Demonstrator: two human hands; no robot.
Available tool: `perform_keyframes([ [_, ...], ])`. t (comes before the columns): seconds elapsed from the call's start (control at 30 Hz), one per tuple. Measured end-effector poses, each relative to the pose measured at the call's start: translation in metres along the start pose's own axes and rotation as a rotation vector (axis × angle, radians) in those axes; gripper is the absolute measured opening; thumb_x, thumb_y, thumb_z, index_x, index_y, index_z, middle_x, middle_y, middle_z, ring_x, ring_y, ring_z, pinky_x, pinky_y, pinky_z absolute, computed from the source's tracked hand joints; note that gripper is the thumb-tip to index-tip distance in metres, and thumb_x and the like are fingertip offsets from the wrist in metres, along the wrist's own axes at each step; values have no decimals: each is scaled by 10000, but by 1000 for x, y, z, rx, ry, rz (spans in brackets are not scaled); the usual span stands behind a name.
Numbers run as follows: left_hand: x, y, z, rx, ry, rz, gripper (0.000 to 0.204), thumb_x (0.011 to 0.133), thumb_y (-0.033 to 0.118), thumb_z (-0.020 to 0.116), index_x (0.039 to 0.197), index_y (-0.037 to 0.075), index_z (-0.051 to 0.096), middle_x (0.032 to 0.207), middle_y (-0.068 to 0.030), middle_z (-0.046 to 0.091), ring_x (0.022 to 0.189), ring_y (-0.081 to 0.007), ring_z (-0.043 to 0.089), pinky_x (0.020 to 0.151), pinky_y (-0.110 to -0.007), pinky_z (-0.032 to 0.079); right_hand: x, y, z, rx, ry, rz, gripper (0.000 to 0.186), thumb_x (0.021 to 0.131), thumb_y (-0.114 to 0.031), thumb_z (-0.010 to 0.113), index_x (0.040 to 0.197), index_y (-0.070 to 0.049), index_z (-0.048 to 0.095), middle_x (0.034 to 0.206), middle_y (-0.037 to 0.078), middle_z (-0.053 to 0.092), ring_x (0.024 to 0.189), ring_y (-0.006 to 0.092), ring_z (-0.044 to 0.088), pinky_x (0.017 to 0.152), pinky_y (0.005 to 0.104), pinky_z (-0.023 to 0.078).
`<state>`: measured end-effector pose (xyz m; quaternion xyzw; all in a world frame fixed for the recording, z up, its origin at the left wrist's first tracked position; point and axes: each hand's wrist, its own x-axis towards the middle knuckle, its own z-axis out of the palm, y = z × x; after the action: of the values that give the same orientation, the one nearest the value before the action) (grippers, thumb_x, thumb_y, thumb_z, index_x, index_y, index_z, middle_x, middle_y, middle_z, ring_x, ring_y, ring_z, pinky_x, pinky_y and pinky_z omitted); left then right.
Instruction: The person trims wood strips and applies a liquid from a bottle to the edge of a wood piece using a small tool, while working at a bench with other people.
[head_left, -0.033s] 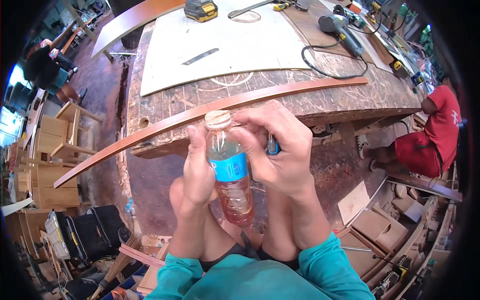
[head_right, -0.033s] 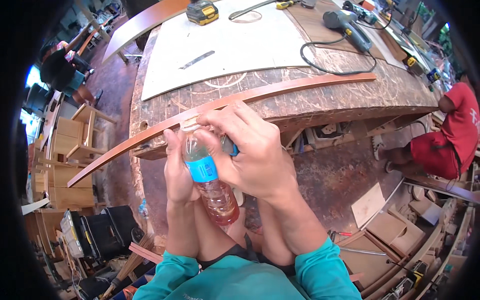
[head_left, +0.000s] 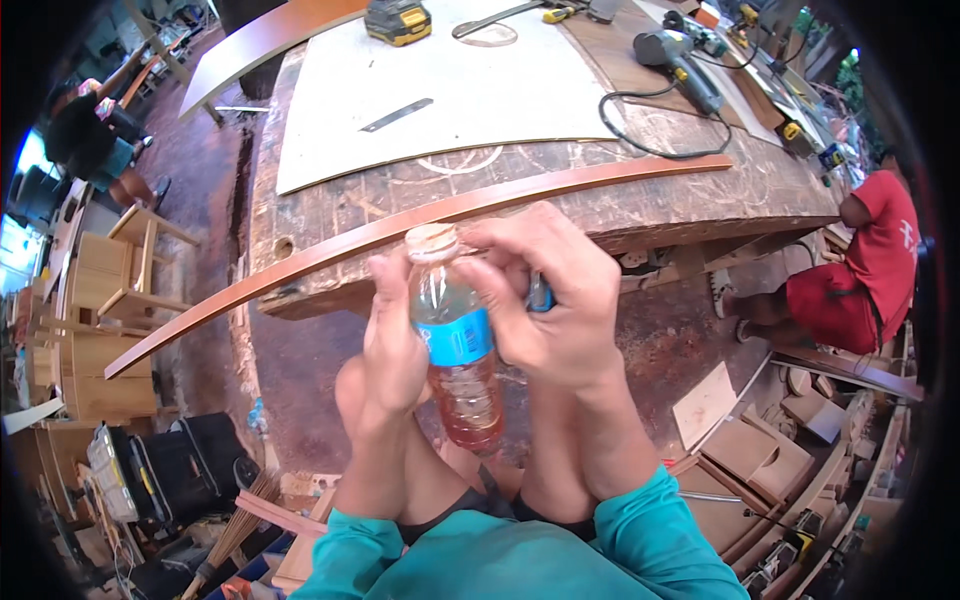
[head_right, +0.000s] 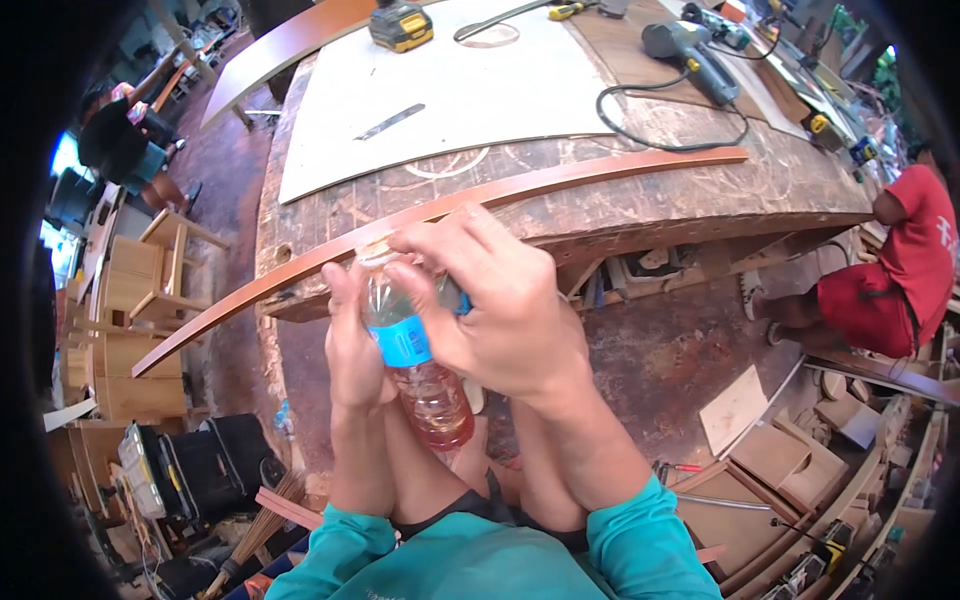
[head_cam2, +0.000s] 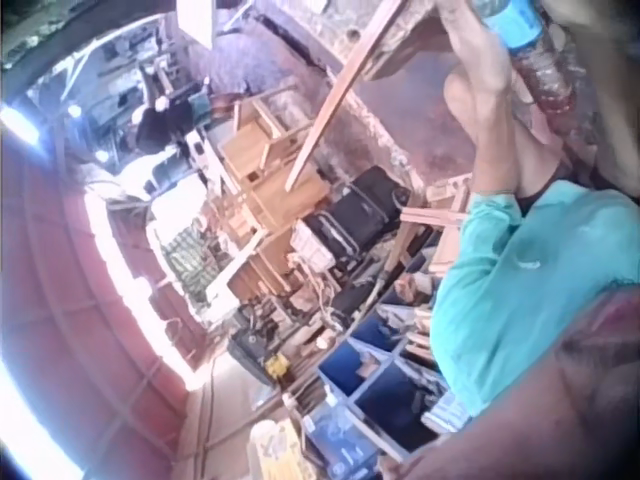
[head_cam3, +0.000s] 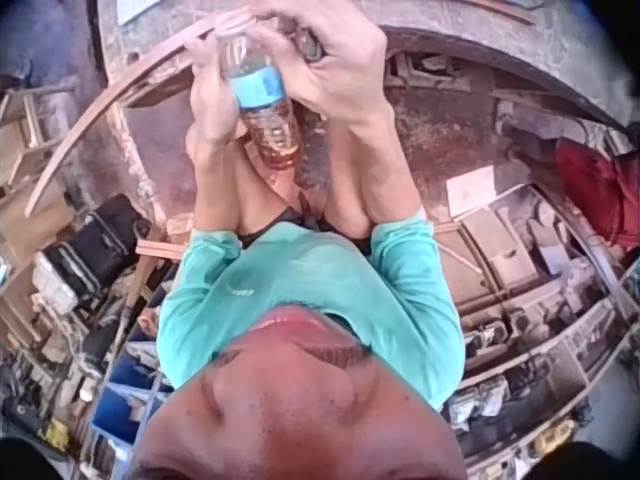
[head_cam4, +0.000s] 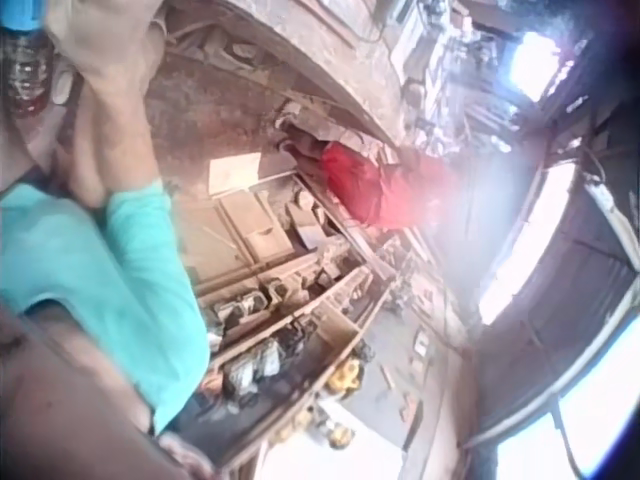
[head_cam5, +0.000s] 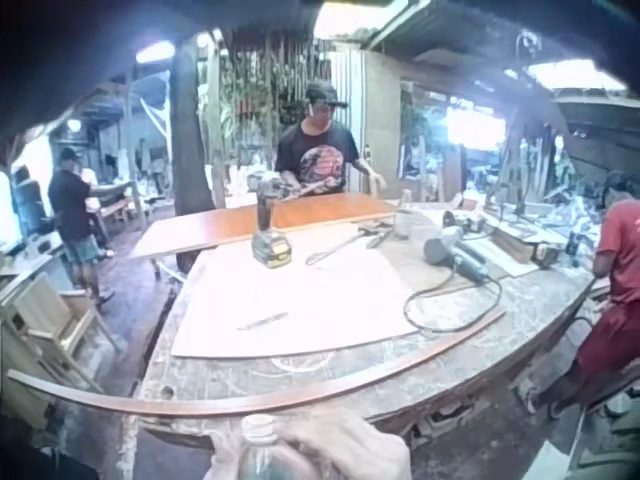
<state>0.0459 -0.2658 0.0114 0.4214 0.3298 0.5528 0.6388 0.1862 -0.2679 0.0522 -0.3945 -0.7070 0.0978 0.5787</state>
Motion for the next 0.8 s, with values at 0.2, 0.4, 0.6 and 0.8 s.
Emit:
perform_keyframes([
  [0.2, -10, 7, 1, 342, -31, 204, 695, 1017, 567, 220, 1244, -34, 485, 1144, -114, 555, 1065, -177, 538, 918, -314, 438, 0, 8, 6, -13, 18, -66, 271, 708, 7, 767, 971, -37, 719, 826, 91, 663, 667, 169, 614, 528, 261, 468],
  [0.4, -4, 2, 0, 762, 94, 543, 637, 1011, 540, 309, 1159, -36, 538, 964, -168, 639, 855, -241, 642, 731, -352, 504, 2, 1, -5, 9, -102, -7, 203, 738, 21, 675, 932, -33, 648, 826, 108, 618, 715, 268, 635, 610, 340, 516],
  [0.6, 1, -10, -9, 567, 88, 604, 685, 1005, 563, 270, 1127, -51, 549, 922, -151, 633, 834, -216, 639, 705, -337, 506, -3, 1, 0, 348, -26, 116, 99, 896, -14, 576, 957, 42, 630, 848, 96, 623, 775, 139, 573, 693, 266, 468],
  [0.8, -1, -1, -2, 596, 102, 702, 700, 1001, 575, 259, 1105, -46, 565, 892, -129, 624, 814, -188, 626, 688, -318, 501, 2, -2, -9, 256, -80, 41, 240, 863, -61, 641, 1091, 12, 665, 912, 145, 663, 791, 224, 635, 685, 302, 507],
])
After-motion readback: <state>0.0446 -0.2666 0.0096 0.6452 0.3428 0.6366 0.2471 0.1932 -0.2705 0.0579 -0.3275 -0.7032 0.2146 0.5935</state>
